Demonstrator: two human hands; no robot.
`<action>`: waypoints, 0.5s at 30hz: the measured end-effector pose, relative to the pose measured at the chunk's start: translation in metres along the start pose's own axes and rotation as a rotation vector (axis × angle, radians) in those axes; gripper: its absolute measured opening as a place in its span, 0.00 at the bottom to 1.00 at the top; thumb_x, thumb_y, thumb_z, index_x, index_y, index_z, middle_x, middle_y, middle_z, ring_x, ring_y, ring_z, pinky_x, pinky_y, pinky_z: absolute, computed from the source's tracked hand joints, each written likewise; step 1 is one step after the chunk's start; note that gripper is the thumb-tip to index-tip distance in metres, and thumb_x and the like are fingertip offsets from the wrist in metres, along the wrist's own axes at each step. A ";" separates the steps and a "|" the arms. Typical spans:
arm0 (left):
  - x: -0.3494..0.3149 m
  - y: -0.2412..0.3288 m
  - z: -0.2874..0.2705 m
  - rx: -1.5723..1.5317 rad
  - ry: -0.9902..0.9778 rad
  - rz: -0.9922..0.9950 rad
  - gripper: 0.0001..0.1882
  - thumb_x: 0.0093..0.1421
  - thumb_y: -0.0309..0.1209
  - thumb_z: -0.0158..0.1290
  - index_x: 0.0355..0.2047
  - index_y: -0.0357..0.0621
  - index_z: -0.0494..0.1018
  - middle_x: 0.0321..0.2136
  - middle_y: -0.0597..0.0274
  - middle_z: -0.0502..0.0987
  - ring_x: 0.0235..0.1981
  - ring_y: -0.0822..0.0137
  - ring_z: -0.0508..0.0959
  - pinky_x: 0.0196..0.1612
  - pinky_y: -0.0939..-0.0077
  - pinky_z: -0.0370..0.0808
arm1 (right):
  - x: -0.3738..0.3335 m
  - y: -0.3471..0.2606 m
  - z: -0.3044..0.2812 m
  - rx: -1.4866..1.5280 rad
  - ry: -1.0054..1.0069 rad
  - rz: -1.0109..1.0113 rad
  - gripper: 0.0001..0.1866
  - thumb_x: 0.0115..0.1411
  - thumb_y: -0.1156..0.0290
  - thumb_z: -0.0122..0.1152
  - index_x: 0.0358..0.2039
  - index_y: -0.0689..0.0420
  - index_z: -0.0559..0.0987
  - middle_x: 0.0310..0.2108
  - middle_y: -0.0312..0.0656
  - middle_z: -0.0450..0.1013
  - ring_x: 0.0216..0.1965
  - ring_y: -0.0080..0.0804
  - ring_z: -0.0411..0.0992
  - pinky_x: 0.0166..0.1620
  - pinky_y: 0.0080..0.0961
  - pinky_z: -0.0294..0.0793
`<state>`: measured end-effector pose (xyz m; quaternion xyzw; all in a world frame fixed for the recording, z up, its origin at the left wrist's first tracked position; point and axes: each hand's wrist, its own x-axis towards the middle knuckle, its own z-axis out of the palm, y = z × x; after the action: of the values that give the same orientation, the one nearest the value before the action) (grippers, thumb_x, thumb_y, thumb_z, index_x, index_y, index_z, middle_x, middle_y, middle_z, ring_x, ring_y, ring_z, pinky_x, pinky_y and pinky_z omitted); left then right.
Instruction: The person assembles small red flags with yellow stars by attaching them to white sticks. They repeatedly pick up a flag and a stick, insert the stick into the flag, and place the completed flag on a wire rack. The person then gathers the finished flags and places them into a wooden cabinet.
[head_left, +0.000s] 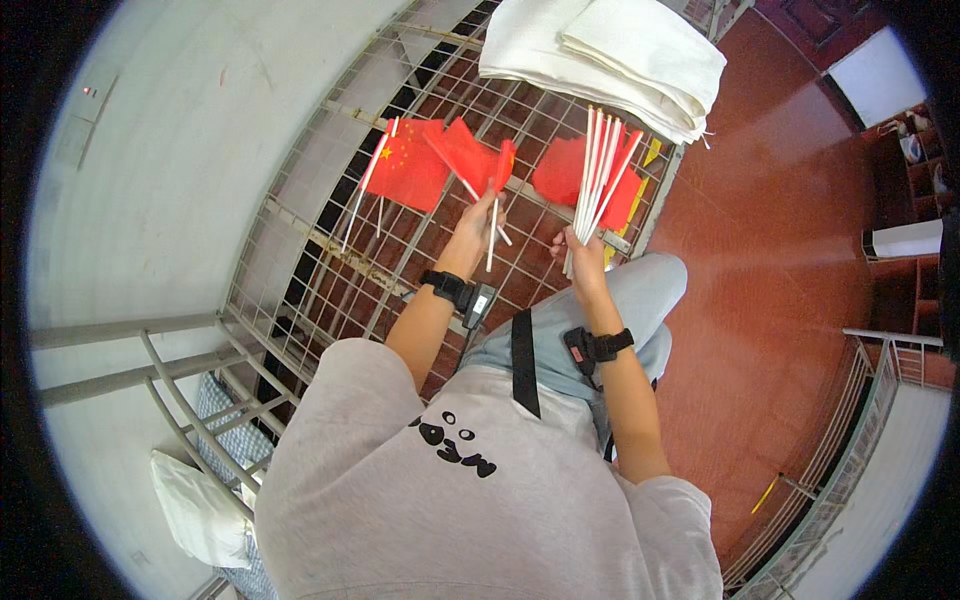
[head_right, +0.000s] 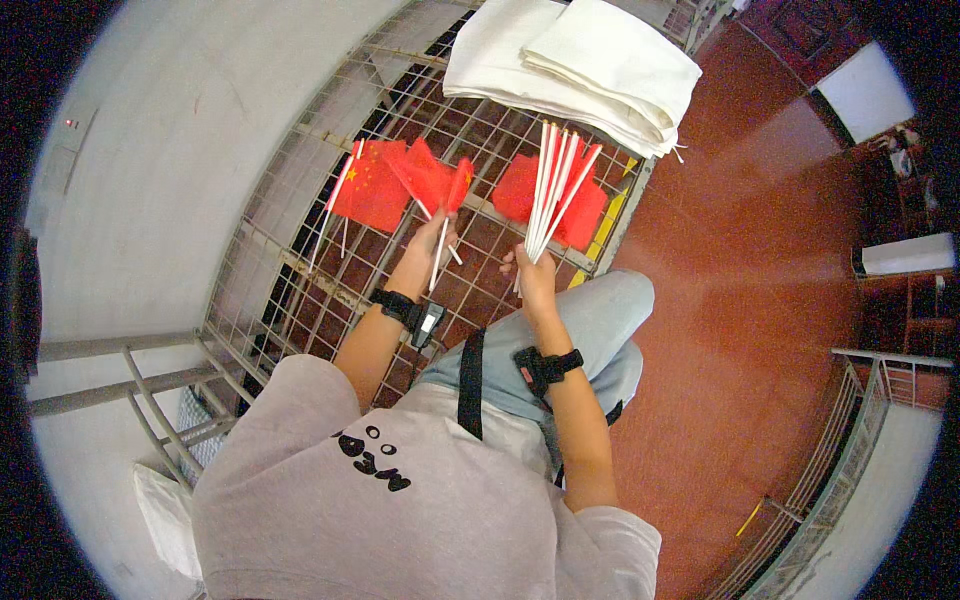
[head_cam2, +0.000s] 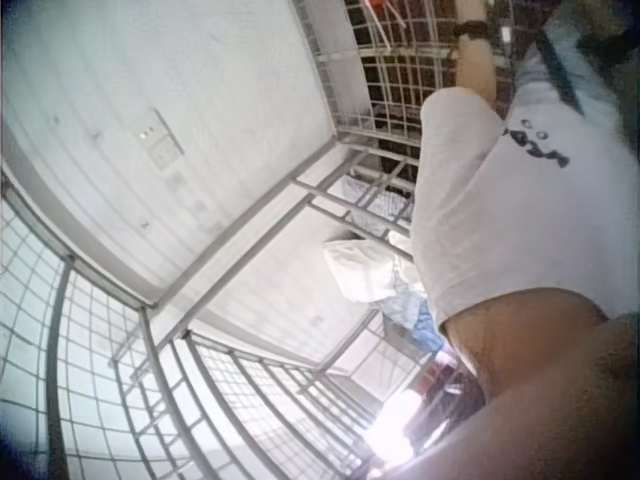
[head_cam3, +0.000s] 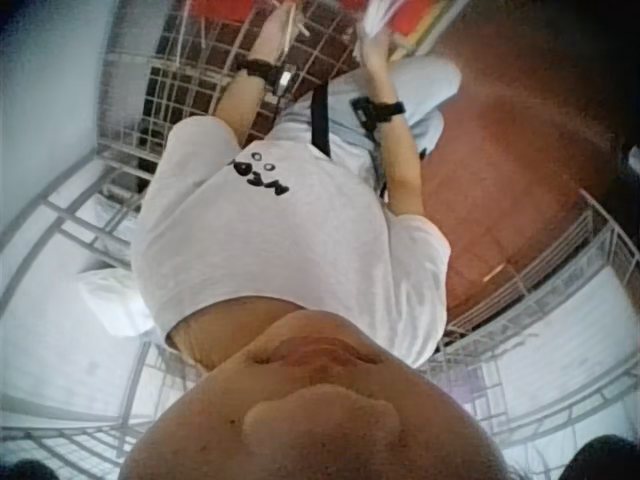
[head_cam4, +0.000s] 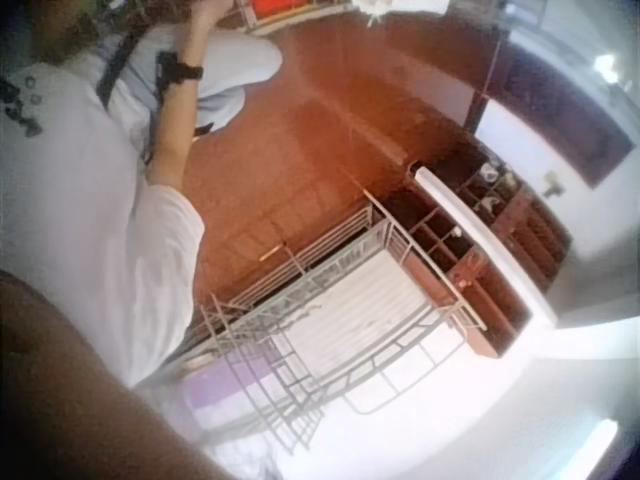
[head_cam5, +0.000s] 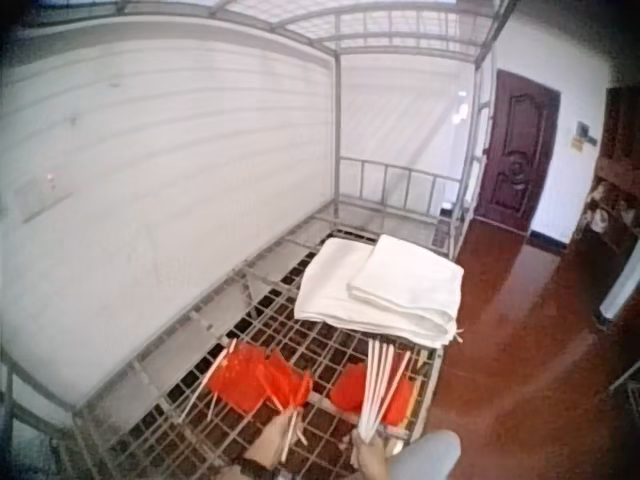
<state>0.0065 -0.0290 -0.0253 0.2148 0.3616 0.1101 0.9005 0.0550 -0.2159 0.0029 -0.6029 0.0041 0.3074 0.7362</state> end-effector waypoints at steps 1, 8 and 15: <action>-0.006 0.006 0.008 0.148 -0.030 -0.005 0.11 0.58 0.37 0.51 0.30 0.41 0.68 0.16 0.70 0.66 0.11 0.78 0.56 0.15 0.85 0.54 | 0.000 -0.001 0.000 -0.029 -0.019 -0.015 0.06 0.61 0.70 0.47 0.32 0.59 0.68 0.23 0.37 0.69 0.22 0.24 0.68 0.26 0.21 0.69; -0.023 0.012 0.045 0.573 0.039 0.360 0.15 0.46 0.29 0.63 0.23 0.44 0.65 0.17 0.68 0.71 0.14 0.81 0.65 0.14 0.88 0.58 | -0.003 -0.004 0.010 -0.053 -0.140 -0.018 0.07 0.61 0.70 0.47 0.29 0.59 0.68 0.19 0.35 0.65 0.19 0.22 0.63 0.23 0.18 0.63; -0.022 0.001 0.066 0.602 0.000 0.383 0.15 0.47 0.31 0.63 0.29 0.39 0.70 0.19 0.68 0.71 0.16 0.81 0.66 0.18 0.88 0.59 | -0.005 0.006 0.020 -0.163 -0.225 0.024 0.09 0.61 0.66 0.48 0.35 0.59 0.68 0.24 0.33 0.66 0.24 0.20 0.66 0.28 0.20 0.70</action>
<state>0.0368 -0.0558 0.0308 0.5345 0.3310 0.1654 0.7598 0.0414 -0.2000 0.0049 -0.6224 -0.0963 0.3810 0.6769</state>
